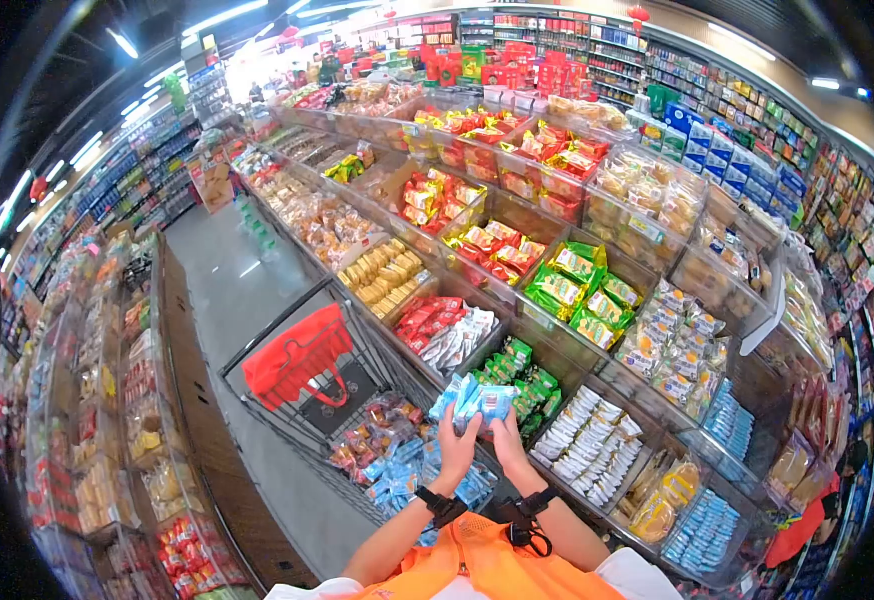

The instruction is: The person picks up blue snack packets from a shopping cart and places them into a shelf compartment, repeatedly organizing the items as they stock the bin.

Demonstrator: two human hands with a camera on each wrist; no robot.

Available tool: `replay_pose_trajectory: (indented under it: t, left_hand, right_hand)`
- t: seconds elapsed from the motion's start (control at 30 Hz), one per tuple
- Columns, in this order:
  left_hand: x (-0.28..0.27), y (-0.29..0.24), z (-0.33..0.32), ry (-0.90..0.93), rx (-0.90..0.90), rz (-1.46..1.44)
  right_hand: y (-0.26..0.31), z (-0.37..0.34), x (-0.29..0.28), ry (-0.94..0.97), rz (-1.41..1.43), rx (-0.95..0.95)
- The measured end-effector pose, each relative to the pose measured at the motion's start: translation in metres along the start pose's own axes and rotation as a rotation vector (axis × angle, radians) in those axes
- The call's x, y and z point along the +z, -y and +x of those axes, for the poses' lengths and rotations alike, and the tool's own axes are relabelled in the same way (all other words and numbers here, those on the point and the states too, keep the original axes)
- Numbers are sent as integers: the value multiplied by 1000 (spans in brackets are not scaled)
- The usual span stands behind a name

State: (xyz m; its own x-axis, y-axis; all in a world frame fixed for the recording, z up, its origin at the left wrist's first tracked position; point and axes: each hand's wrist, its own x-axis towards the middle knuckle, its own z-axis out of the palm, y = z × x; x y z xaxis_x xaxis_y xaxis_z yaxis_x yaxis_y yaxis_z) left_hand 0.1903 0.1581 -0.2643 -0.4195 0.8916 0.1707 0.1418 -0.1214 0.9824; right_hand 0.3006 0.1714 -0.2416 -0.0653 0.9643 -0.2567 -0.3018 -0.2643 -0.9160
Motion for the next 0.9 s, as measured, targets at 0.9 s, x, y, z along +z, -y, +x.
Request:
replay_pose_trajectory:
  t: [0.9]
  left_hand:
    - [-29,-69,5,291,481,528]
  right_hand:
    - [37,-16,-17,-11,-116,-123]
